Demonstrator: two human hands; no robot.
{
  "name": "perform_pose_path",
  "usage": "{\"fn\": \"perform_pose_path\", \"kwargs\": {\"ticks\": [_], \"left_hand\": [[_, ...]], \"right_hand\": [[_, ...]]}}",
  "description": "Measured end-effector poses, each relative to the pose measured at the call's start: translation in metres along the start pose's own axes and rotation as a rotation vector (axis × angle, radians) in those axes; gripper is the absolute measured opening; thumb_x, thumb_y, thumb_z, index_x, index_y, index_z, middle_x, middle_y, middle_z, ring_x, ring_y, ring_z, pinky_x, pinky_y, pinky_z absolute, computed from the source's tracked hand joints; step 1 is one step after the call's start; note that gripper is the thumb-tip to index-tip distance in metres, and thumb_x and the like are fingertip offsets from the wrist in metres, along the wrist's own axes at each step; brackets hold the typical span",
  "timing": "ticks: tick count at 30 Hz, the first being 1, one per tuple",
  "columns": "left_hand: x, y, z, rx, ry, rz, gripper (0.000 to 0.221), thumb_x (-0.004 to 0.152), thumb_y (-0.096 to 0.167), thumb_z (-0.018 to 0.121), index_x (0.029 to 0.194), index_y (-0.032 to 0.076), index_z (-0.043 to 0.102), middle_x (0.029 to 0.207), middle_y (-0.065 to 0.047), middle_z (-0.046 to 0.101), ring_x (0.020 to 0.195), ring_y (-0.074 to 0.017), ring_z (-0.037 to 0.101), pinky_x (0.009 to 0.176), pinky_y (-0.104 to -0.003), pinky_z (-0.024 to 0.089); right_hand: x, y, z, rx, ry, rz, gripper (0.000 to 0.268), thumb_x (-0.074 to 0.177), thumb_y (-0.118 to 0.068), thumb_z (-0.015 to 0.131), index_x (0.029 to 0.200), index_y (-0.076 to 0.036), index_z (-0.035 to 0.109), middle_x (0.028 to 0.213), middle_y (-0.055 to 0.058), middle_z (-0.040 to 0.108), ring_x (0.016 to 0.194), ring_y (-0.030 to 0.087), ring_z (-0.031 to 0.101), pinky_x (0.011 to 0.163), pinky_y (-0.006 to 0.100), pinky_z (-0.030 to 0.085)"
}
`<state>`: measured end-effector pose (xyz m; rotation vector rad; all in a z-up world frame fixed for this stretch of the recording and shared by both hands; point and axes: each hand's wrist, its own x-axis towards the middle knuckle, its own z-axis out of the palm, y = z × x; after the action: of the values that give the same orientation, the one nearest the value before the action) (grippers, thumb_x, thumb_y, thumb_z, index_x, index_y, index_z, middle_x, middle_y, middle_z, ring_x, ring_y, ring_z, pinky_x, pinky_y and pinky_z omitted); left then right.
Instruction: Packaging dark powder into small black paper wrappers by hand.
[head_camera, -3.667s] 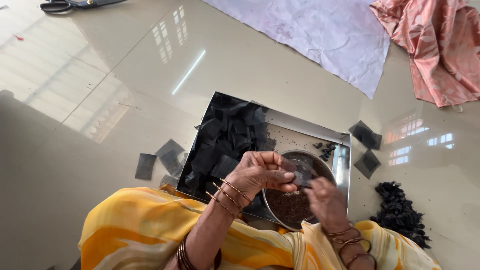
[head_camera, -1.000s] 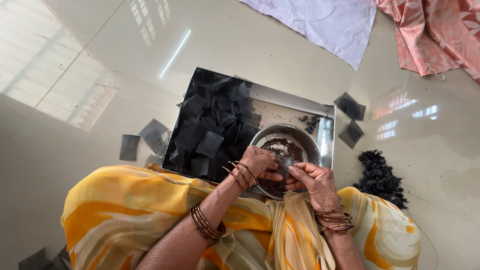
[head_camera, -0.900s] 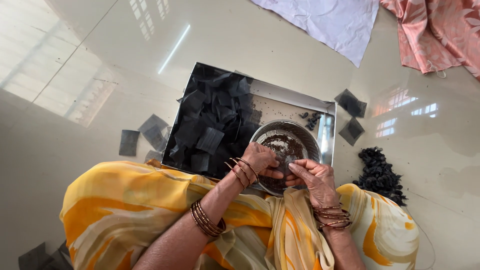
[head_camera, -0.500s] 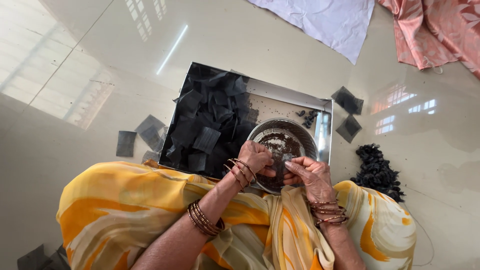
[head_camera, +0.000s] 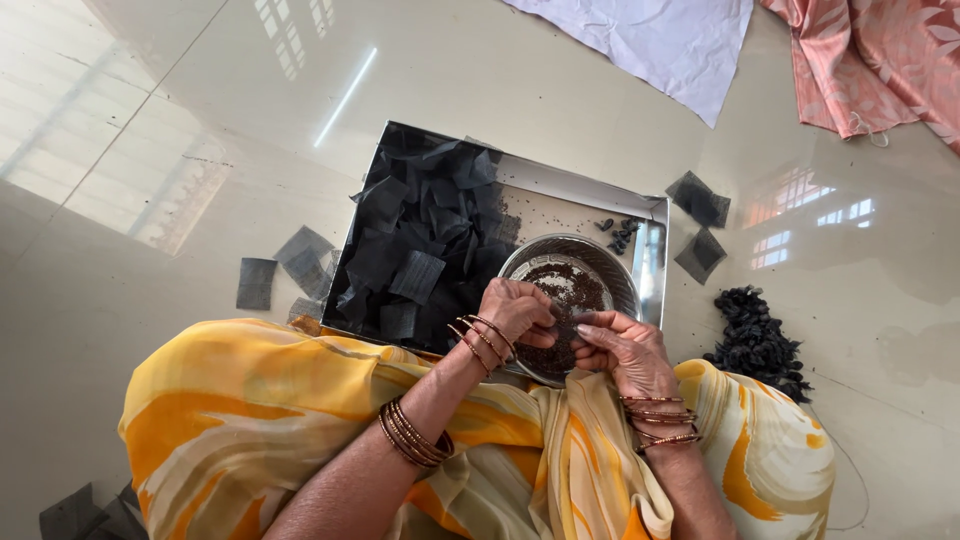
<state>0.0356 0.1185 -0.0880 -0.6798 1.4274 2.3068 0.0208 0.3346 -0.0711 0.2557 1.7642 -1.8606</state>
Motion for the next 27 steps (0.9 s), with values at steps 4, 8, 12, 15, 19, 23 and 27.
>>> {"fn": "perform_pose_path", "kwargs": {"ticks": [4, 8, 12, 15, 19, 23, 27], "left_hand": [[-0.002, 0.007, -0.003, -0.122, -0.048, -0.027, 0.005, 0.08, -0.009, 0.07, 0.081, -0.005, 0.072, 0.074, -0.018, 0.073, 0.055, -0.0229, 0.072, 0.047, -0.03, 0.063], [-0.005, 0.007, -0.007, -0.247, -0.091, -0.07, 0.008, 0.082, -0.008, 0.069, 0.088, -0.007, 0.073, 0.08, -0.018, 0.074, 0.065, -0.0234, 0.075, 0.056, -0.03, 0.066], [-0.006, 0.012, -0.007, -0.358, -0.099, -0.02, 0.012, 0.084, -0.007, 0.067, 0.091, -0.014, 0.073, 0.083, -0.021, 0.077, 0.068, -0.026, 0.077, 0.062, -0.033, 0.068], [-0.004, 0.004, -0.009, -0.315, -0.147, 0.035, 0.015, 0.08, -0.012, 0.067, 0.094, -0.014, 0.073, 0.081, -0.023, 0.074, 0.069, -0.0268, 0.077, 0.065, -0.033, 0.069], [0.008, -0.005, -0.005, -0.086, -0.093, 0.105, 0.013, 0.078, -0.011, 0.074, 0.09, -0.012, 0.075, 0.076, -0.021, 0.075, 0.062, -0.0238, 0.074, 0.059, -0.032, 0.065], [0.011, -0.011, 0.003, 0.24, 0.022, 0.173, 0.008, 0.079, -0.002, 0.079, 0.086, -0.006, 0.077, 0.071, -0.015, 0.075, 0.057, -0.0176, 0.072, 0.052, -0.029, 0.06], [-0.003, -0.009, 0.007, 0.578, 0.061, 0.371, 0.009, 0.078, 0.007, 0.081, 0.086, 0.004, 0.08, 0.069, -0.01, 0.076, 0.057, -0.0151, 0.074, 0.054, -0.028, 0.06]], "right_hand": [[0.011, 0.008, -0.017, 0.124, -0.047, 0.046, 0.025, 0.087, -0.004, 0.074, 0.11, 0.003, 0.071, 0.084, 0.013, 0.075, 0.068, 0.017, 0.072, 0.063, 0.027, 0.062], [0.01, 0.012, -0.019, 0.251, -0.108, 0.088, 0.03, 0.088, 0.0, 0.071, 0.117, 0.005, 0.068, 0.091, 0.016, 0.075, 0.076, 0.019, 0.075, 0.071, 0.029, 0.064], [0.002, -0.005, -0.011, 0.298, -0.145, 0.072, 0.036, 0.086, 0.002, 0.069, 0.121, 0.008, 0.067, 0.1, 0.019, 0.076, 0.085, 0.023, 0.077, 0.081, 0.032, 0.066], [-0.007, -0.007, -0.001, 0.262, -0.174, 0.054, 0.039, 0.084, 0.004, 0.07, 0.122, 0.008, 0.066, 0.106, 0.02, 0.076, 0.091, 0.026, 0.078, 0.085, 0.035, 0.065], [-0.009, -0.006, 0.009, 0.106, -0.094, -0.019, 0.035, 0.085, -0.001, 0.074, 0.118, 0.009, 0.07, 0.102, 0.021, 0.078, 0.085, 0.027, 0.078, 0.08, 0.035, 0.065], [-0.011, -0.007, 0.016, -0.135, 0.034, -0.13, 0.027, 0.087, -0.006, 0.076, 0.111, 0.005, 0.075, 0.095, 0.02, 0.078, 0.078, 0.025, 0.077, 0.072, 0.034, 0.066], [-0.017, -0.009, 0.027, -0.395, 0.035, -0.386, 0.018, 0.088, -0.006, 0.076, 0.104, 0.002, 0.077, 0.099, 0.012, 0.076, 0.081, 0.018, 0.074, 0.072, 0.03, 0.067]]}}
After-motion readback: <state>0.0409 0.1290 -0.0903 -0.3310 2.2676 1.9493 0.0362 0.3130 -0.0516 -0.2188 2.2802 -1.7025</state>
